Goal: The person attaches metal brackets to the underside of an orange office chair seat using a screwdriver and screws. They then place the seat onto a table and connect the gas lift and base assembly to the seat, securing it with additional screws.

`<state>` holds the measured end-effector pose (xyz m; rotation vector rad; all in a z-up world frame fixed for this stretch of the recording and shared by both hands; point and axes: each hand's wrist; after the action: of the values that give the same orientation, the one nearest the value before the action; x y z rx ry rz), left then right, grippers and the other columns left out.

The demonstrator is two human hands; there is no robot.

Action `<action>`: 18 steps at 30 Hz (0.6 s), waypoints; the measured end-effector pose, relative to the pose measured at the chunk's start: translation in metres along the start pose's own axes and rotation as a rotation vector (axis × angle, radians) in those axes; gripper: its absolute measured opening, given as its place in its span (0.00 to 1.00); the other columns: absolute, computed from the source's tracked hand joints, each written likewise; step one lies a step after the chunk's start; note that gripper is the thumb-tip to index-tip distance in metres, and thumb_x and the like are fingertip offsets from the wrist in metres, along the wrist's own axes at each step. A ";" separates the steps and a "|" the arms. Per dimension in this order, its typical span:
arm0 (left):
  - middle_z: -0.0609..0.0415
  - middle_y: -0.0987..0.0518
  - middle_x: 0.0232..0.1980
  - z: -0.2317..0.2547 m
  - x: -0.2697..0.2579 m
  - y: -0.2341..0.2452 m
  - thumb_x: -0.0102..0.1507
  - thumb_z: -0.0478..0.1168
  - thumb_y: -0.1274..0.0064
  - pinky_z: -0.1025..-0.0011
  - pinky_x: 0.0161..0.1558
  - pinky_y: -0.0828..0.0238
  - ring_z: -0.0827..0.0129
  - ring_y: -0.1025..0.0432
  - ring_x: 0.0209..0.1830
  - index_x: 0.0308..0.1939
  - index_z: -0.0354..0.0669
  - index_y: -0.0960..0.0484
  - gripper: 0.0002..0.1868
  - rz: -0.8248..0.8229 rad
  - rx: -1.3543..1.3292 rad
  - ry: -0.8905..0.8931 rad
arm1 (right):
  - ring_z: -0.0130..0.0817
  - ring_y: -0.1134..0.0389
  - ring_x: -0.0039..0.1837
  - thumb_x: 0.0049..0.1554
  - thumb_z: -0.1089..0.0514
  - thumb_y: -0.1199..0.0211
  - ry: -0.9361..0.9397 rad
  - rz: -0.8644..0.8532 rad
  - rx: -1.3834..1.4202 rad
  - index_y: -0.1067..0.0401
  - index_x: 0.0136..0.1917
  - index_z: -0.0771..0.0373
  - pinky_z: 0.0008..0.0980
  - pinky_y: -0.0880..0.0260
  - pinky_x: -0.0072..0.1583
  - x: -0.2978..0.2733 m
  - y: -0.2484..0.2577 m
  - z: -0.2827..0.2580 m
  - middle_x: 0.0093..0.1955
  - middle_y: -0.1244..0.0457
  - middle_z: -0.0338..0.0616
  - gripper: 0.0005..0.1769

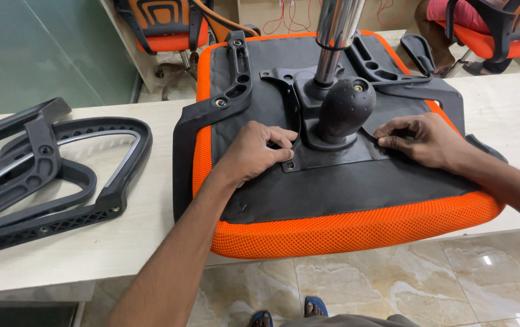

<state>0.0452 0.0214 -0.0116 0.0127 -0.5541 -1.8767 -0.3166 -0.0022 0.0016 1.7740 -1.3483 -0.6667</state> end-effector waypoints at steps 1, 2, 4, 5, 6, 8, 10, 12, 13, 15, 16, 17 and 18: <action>0.40 0.17 0.59 -0.001 0.000 0.000 0.53 0.32 0.37 0.66 0.62 0.25 0.56 0.19 0.57 0.31 0.36 0.11 0.03 -0.004 -0.009 0.005 | 0.28 0.27 0.49 0.56 0.54 0.33 0.007 0.002 0.002 0.19 0.56 0.60 0.30 0.28 0.55 0.000 0.000 0.001 0.46 0.25 0.41 0.16; 0.39 0.17 0.59 -0.001 0.001 0.001 0.53 0.31 0.37 0.66 0.62 0.25 0.56 0.20 0.58 0.31 0.36 0.11 0.04 -0.007 -0.015 0.000 | 0.28 0.26 0.49 0.56 0.54 0.33 0.004 0.001 -0.004 0.19 0.56 0.59 0.30 0.28 0.55 0.001 0.000 0.001 0.46 0.25 0.41 0.16; 0.38 0.17 0.59 -0.002 0.001 0.001 0.53 0.31 0.37 0.65 0.62 0.25 0.55 0.20 0.59 0.32 0.36 0.11 0.05 -0.015 -0.026 -0.011 | 0.28 0.26 0.50 0.56 0.54 0.33 -0.002 0.001 -0.015 0.19 0.57 0.59 0.30 0.28 0.55 0.001 0.000 0.003 0.46 0.25 0.41 0.16; 0.38 0.18 0.59 -0.001 0.001 0.001 0.52 0.31 0.37 0.65 0.63 0.26 0.55 0.21 0.59 0.32 0.36 0.11 0.05 -0.019 -0.027 -0.017 | 0.28 0.26 0.50 0.56 0.54 0.33 0.009 0.000 -0.013 0.19 0.56 0.59 0.29 0.28 0.56 0.001 0.000 0.003 0.47 0.25 0.41 0.15; 0.38 0.18 0.60 -0.001 0.001 0.001 0.52 0.30 0.37 0.65 0.63 0.27 0.55 0.21 0.60 0.33 0.35 0.11 0.06 -0.022 -0.026 -0.023 | 0.27 0.26 0.51 0.56 0.54 0.33 0.022 0.000 -0.010 0.20 0.56 0.60 0.29 0.29 0.56 0.001 0.000 0.003 0.48 0.25 0.41 0.15; 0.38 0.18 0.60 0.001 0.001 0.001 0.52 0.30 0.37 0.65 0.64 0.28 0.55 0.22 0.61 0.33 0.35 0.10 0.06 -0.027 -0.022 -0.016 | 0.27 0.26 0.51 0.57 0.55 0.33 0.035 0.002 -0.004 0.20 0.56 0.60 0.29 0.29 0.56 0.001 0.000 0.003 0.48 0.25 0.41 0.15; 0.38 0.18 0.60 0.003 0.000 0.001 0.53 0.30 0.37 0.66 0.64 0.28 0.55 0.22 0.61 0.33 0.36 0.10 0.05 -0.030 -0.016 0.009 | 0.27 0.27 0.51 0.57 0.54 0.33 0.036 0.007 0.002 0.20 0.56 0.61 0.29 0.29 0.56 0.002 0.001 0.005 0.48 0.25 0.41 0.15; 0.38 0.18 0.60 0.004 0.000 0.002 0.52 0.31 0.37 0.66 0.63 0.27 0.55 0.21 0.60 0.33 0.35 0.10 0.06 -0.039 -0.033 0.003 | 0.26 0.28 0.50 0.57 0.55 0.34 0.029 -0.011 0.046 0.20 0.56 0.62 0.29 0.29 0.55 0.002 0.001 0.007 0.47 0.25 0.41 0.15; 0.38 0.18 0.60 0.004 0.000 0.002 0.52 0.31 0.37 0.66 0.63 0.27 0.56 0.21 0.60 0.33 0.35 0.10 0.06 -0.044 -0.043 0.000 | 0.26 0.28 0.49 0.57 0.55 0.34 0.024 -0.019 0.068 0.20 0.56 0.62 0.29 0.29 0.54 0.002 0.000 0.007 0.46 0.26 0.40 0.15; 0.40 0.17 0.59 0.004 0.001 0.003 0.53 0.31 0.38 0.67 0.60 0.26 0.56 0.20 0.57 0.32 0.35 0.10 0.05 -0.037 -0.020 0.006 | 0.26 0.30 0.48 0.57 0.55 0.34 -0.014 -0.027 0.105 0.19 0.54 0.64 0.29 0.30 0.54 0.001 0.003 0.007 0.44 0.26 0.41 0.14; 0.42 0.16 0.58 0.002 0.001 0.003 0.53 0.32 0.38 0.67 0.59 0.25 0.56 0.19 0.55 0.31 0.35 0.10 0.05 -0.033 -0.010 0.010 | 0.26 0.30 0.48 0.58 0.56 0.33 -0.033 -0.032 0.123 0.19 0.53 0.65 0.29 0.30 0.53 0.001 0.004 0.006 0.43 0.27 0.41 0.14; 0.42 0.15 0.57 0.000 0.002 0.002 0.54 0.33 0.38 0.67 0.59 0.25 0.57 0.19 0.55 0.31 0.34 0.11 0.05 -0.025 -0.020 0.003 | 0.26 0.32 0.48 0.59 0.56 0.35 0.002 -0.008 0.207 0.20 0.55 0.65 0.28 0.31 0.54 0.003 0.004 0.004 0.45 0.29 0.40 0.14; 0.43 0.14 0.55 -0.002 0.005 0.002 0.55 0.34 0.39 0.67 0.59 0.25 0.57 0.19 0.54 0.32 0.34 0.11 0.05 -0.021 -0.028 -0.004 | 0.25 0.34 0.49 0.61 0.56 0.36 0.035 0.018 0.293 0.21 0.58 0.66 0.28 0.32 0.54 0.007 0.005 0.000 0.46 0.30 0.39 0.15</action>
<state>0.0455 0.0159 -0.0114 -0.0044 -0.5319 -1.9049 -0.3172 -0.0098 0.0057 1.9894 -1.4962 -0.4418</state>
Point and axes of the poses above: each hand's wrist, its own x-axis towards the middle knuckle, its own y-axis out of the back of the hand, z = x × y
